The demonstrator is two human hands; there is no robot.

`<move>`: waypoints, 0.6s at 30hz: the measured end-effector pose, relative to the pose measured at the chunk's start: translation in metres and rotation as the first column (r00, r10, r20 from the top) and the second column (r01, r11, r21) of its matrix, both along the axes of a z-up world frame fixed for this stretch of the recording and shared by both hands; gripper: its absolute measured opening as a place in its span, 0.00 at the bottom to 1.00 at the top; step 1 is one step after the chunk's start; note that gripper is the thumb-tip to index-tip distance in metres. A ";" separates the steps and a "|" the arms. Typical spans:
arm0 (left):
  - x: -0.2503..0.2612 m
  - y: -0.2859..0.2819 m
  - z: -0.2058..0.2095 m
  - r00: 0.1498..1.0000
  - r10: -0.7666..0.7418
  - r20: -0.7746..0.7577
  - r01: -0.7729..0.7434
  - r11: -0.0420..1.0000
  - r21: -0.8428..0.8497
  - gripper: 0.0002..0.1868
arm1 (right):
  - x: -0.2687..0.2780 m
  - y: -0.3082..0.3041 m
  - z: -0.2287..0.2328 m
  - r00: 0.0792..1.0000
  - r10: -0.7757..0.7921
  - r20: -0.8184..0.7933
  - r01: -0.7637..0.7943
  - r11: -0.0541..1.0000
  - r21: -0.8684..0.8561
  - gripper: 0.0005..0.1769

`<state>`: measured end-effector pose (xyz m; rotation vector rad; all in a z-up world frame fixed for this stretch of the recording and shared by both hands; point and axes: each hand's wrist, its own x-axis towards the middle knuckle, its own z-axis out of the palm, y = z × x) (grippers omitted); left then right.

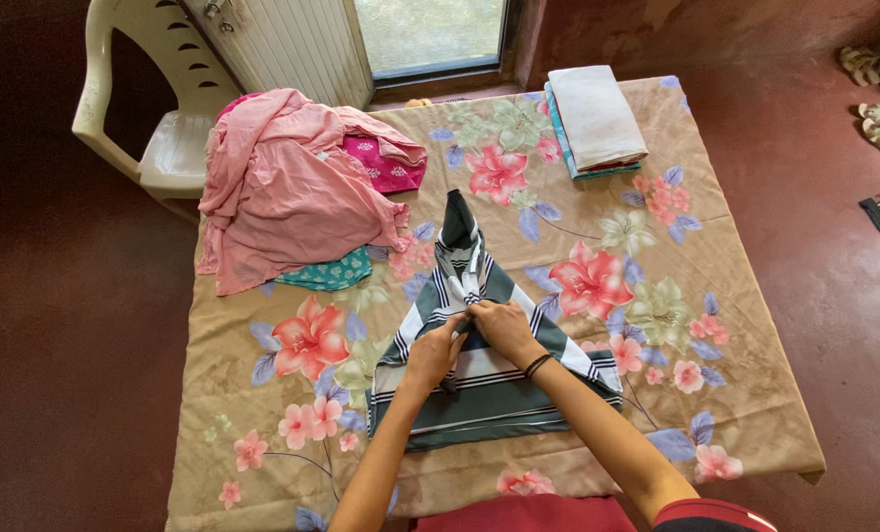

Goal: The person folds a white shirt and a striped polo shirt on a floral tablecloth. Each garment is smoothed, folded into a compact rectangle, and placed on a growing stack of folded clothes.

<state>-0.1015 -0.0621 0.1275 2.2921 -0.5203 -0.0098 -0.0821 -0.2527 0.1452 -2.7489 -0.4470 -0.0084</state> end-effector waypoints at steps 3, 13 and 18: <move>-0.002 0.012 -0.004 1.000 0.005 -0.031 -0.001 0.994 0.108 0.25 | 0.007 -0.008 0.000 0.993 -0.115 0.013 0.114 0.992 0.045 0.10; -0.007 0.023 0.029 0.992 -0.040 -0.118 0.041 0.999 0.004 0.33 | 0.006 -0.001 -0.007 0.998 -0.005 -0.059 0.016 0.983 0.181 0.38; 0.013 -0.010 0.016 0.980 -0.047 -0.193 0.050 0.999 0.009 0.26 | -0.005 0.007 -0.005 0.985 -0.034 -0.171 0.053 0.992 0.110 0.42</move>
